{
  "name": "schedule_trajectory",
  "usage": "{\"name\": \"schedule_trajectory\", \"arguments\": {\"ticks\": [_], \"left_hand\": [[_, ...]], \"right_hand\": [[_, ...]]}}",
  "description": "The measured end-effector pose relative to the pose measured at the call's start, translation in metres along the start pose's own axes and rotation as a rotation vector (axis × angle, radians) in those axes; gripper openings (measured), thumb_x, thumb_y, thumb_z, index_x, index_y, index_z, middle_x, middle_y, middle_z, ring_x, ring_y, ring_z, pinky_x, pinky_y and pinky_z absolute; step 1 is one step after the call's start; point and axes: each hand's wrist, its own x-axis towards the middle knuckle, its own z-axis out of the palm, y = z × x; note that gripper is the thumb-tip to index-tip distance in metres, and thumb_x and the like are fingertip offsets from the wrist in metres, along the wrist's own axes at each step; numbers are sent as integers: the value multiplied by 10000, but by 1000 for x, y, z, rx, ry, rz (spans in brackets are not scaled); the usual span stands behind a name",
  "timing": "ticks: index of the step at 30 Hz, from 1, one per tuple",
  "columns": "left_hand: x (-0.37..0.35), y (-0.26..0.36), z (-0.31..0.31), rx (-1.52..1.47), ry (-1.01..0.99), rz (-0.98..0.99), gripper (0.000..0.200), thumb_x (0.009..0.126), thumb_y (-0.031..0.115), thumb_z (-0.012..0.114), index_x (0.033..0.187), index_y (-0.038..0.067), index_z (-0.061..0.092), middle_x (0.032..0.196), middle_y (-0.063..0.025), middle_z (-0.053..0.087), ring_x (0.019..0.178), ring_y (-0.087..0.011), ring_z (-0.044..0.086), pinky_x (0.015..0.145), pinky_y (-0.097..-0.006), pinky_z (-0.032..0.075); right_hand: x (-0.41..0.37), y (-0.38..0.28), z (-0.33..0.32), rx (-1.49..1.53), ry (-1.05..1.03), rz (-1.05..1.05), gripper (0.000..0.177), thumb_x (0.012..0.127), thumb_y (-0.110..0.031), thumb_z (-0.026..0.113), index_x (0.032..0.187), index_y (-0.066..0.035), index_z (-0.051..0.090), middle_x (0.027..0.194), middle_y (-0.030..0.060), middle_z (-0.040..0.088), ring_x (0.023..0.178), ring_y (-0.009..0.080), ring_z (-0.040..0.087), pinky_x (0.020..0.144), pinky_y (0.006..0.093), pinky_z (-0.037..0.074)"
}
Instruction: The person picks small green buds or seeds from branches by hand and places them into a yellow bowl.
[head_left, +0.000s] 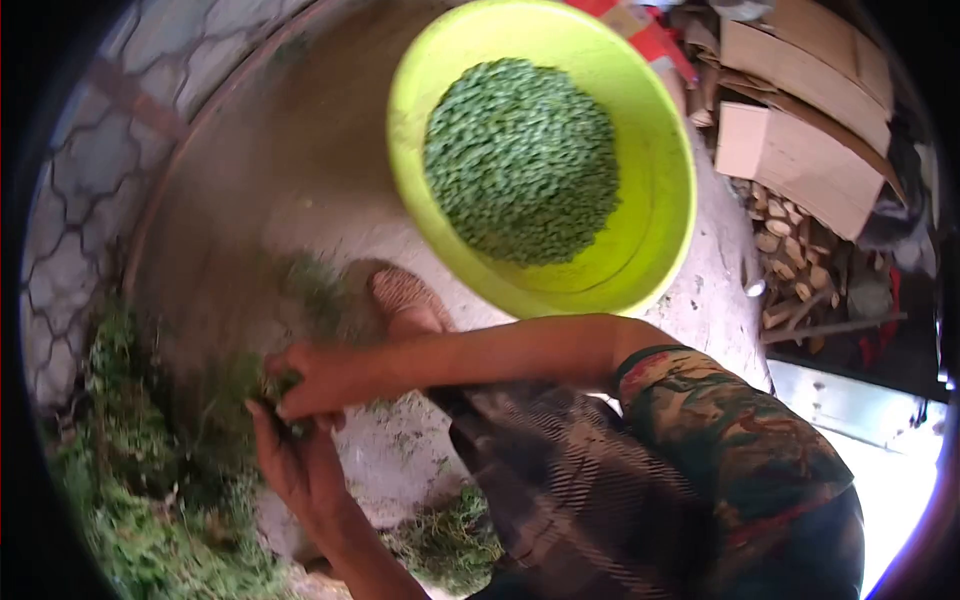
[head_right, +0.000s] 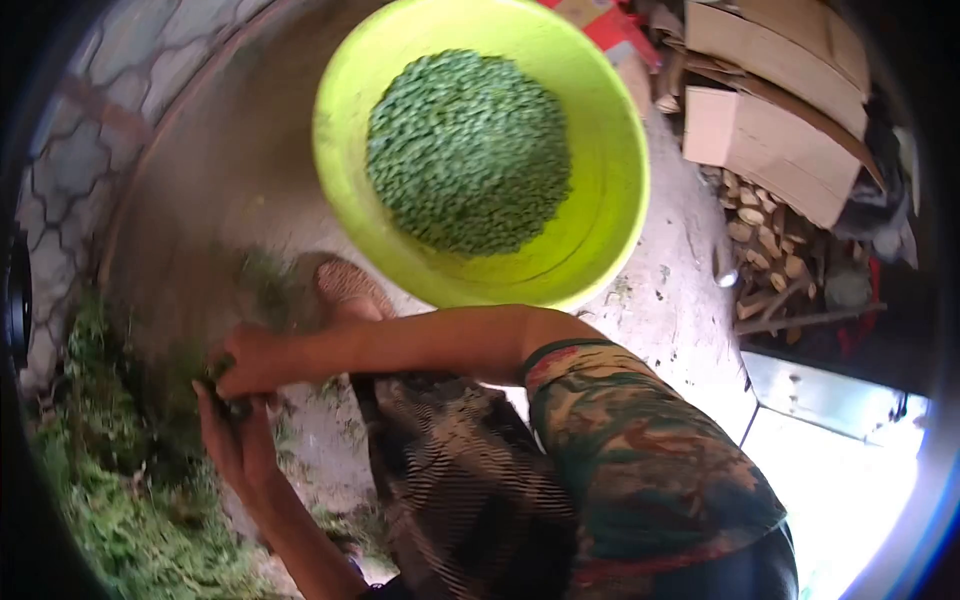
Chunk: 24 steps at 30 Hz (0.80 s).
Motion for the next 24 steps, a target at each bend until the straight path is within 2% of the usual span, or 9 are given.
{"name": "schedule_trajectory", "arguments": {"ticks": [2, 5, 6, 8, 10, 12, 16, 22, 24], "left_hand": [[-1, -1, 1, -180, 71, -44, 259, 909, 247, 538, 1052, 30, 538, 1069, -114, 527, 1001, -214, 479, 891, -397, 389], [13, 1, -27, -256, -492, -188, 199, 925, 206, 497, 1018, 36, 545, 967, -108, 568, 985, -230, 486, 894, -402, 399], [12, 0, -23, -247, -463, -169, 199, 925, 206, 497, 1018, 36, 545, 967, -108, 568, 985, -230, 486, 894, -402, 399], [10, -4, -2, -433, 352, 34, 251, 932, 234, 480, 1045, 15, 526, 946, -119, 577, 848, -207, 535, 790, -355, 448], [8, 0, 3, -399, 357, 21, 274, 940, 224, 457, 1078, -6, 510, 987, -138, 581, 880, -224, 556, 820, -378, 450], [5, 0, 10, -200, -1, 120, 287, 937, 224, 460, 1093, -13, 506, 1015, -147, 582, 903, -230, 561, 849, -379, 453], [2, -2, 14, -74, -38, 131, 316, 940, 249, 462, 1099, -20, 502, 1045, -144, 576, 959, -238, 559, 852, -350, 463], [5, -13, 26, -63, 235, 264, 316, 949, 238, 446, 1109, -29, 500, 1048, -137, 577, 960, -233, 566, 860, -367, 470], [7, -16, 15, -54, 242, 249, 323, 948, 240, 448, 1120, -30, 496, 1060, -137, 574, 966, -232, 564, 864, -363, 469]], "right_hand": [[5, 4, 5, 204, -6, 35, 249, 789, -111, 534, 954, 77, 541, 644, 117, 603, 561, 178, 618, 512, 295, 523], [1, -4, 4, 434, -101, 102, 325, 827, -151, 541, 1089, 34, 490, 736, 68, 580, 592, 132, 590, 508, 261, 490], [3, 1, 3, 455, -130, 108, 325, 827, -151, 541, 1089, 34, 490, 736, 68, 580, 592, 132, 590, 508, 261, 490], [5, 8, -1, 505, -154, 105, 183, 840, -153, 512, 939, 1, 516, 701, 46, 544, 538, 107, 545, 495, 251, 480], [-1, 4, -3, 462, -110, 127, 113, 840, -130, 486, 853, -21, 512, 700, 37, 521, 507, 89, 506, 481, 237, 464], [-1, 6, -4, 364, -48, 141, 204, 851, -195, 547, 930, -9, 531, 721, 45, 533, 531, 91, 512, 475, 231, 459], [1, -1, 11, 220, 20, -51, 340, 848, -280, 611, 1023, 2, 536, 716, 40, 534, 552, 84, 496, 471, 224, 439], [15, 27, 11, -281, 77, -242, 396, 830, -327, 649, 1041, -6, 555, 643, 35, 507, 561, 65, 477, 452, 219, 395], [8, 9, 9, -77, -18, 147, 413, 798, -363, 678, 1022, -32, 573, 614, 44, 513, 556, 67, 486, 459, 227, 406]]}}
